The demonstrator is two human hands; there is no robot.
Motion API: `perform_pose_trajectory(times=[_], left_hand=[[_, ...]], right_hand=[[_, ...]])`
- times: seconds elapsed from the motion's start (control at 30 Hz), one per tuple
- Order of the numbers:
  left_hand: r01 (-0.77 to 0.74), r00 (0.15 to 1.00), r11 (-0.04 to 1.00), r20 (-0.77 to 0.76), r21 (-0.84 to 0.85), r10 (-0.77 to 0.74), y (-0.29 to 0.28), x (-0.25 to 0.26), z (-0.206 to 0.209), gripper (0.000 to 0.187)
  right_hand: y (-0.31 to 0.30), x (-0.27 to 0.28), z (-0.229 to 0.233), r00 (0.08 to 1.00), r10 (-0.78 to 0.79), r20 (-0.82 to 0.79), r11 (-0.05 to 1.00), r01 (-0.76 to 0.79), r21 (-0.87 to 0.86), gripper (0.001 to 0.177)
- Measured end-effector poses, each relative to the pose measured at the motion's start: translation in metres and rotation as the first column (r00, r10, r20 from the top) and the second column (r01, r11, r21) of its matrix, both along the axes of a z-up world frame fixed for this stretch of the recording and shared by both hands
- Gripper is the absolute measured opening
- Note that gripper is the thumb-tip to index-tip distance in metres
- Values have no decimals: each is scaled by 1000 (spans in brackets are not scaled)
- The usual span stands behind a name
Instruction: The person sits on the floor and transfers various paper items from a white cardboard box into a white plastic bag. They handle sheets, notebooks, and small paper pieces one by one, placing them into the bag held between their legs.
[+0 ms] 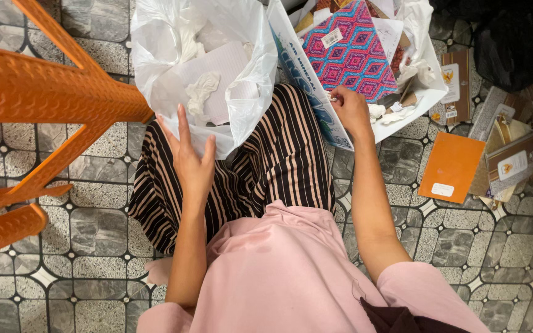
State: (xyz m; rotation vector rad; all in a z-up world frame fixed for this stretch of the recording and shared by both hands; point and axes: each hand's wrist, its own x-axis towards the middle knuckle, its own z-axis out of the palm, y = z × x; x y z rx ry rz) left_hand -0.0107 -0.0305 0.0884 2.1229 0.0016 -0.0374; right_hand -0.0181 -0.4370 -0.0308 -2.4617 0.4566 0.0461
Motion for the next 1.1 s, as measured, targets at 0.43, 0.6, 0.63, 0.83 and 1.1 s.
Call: perform_pose_trajectory(times=[0.43,0.6,0.63,0.83,1.1], left_hand=[[20,1000,999,18,-50,-20,6,33,-33,88],[6,998,998,62,-67,-2,17,35,-23,89],[-8,998,998,57,-69,12,22,37,-19,89],[-56,998,993,2,-101,56,33,36,-3,90],[-18,996,995,84,-95,26,33,27,4,92]], right_hand=[[113,36,148,811,-181,557,741,-260,619,34],[162,63,157,771,564,296,759,-625,184,87],[167,66,153,679,690,250,707,-706,-36,92],[166,36,139,772,595,222,801,-592,-90,19],[202,-20,136,878,371,303,789,-470,396,19]])
